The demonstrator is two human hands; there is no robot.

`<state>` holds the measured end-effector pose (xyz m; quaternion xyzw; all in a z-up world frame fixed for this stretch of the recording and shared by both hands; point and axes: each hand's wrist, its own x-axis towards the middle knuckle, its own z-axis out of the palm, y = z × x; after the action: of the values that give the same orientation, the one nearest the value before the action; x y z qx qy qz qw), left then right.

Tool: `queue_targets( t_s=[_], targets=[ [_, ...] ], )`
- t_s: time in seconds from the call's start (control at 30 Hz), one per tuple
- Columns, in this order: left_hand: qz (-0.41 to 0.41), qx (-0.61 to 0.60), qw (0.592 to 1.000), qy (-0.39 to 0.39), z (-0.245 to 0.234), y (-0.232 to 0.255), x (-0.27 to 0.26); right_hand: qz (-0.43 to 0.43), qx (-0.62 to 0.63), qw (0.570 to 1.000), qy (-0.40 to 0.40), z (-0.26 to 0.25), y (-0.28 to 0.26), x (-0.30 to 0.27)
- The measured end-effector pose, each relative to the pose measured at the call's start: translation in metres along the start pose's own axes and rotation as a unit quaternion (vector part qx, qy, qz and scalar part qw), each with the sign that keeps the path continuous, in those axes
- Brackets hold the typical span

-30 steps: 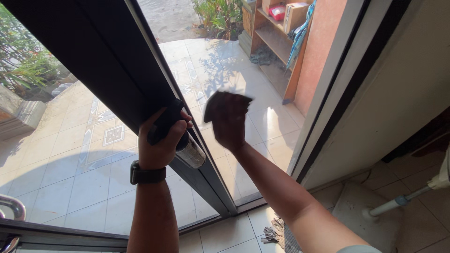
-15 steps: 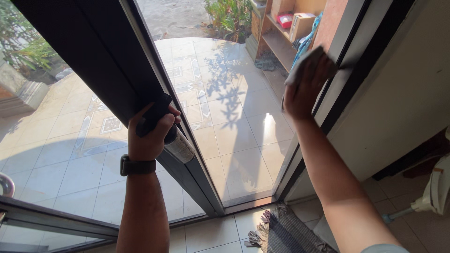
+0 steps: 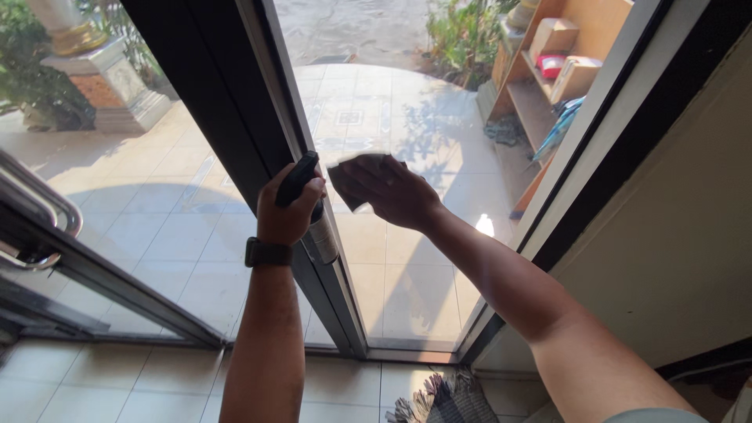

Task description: The person sprays liquid from a bottle onto a glass door panel and wipes the surface with a cloth.

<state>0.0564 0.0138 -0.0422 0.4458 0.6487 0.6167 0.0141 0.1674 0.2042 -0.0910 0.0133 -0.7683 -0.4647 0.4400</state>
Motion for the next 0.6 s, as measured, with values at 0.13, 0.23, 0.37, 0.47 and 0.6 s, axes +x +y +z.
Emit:
queue_targets(
  t_s=[0.13, 0.23, 0.37, 0.47, 0.6],
  targets=[
    [0.002, -0.004, 1.000, 0.012, 0.026, -0.014, -0.023, -0.071, -0.016, 0.995, -0.068, -0.003, 0.000, -0.086],
    [0.009, 0.017, 1.000, 0.022, 0.045, -0.028, -0.041, -0.078, -0.042, 0.991, -0.102, -0.006, 0.016, -0.141],
    [-0.011, 0.027, 0.999, 0.029, 0.065, -0.044, -0.063, 0.034, 0.060, 0.987, -0.146, -0.020, 0.043, -0.208],
    [-0.005, 0.044, 0.998, 0.036, 0.071, -0.052, -0.074, 0.122, 0.099, 0.969, -0.190, -0.021, 0.060, -0.207],
    [0.009, 0.069, 0.996, 0.058, 0.075, -0.062, -0.080, 0.201, 0.088, 0.973, -0.066, 0.011, 0.114, -0.159]
  ],
)
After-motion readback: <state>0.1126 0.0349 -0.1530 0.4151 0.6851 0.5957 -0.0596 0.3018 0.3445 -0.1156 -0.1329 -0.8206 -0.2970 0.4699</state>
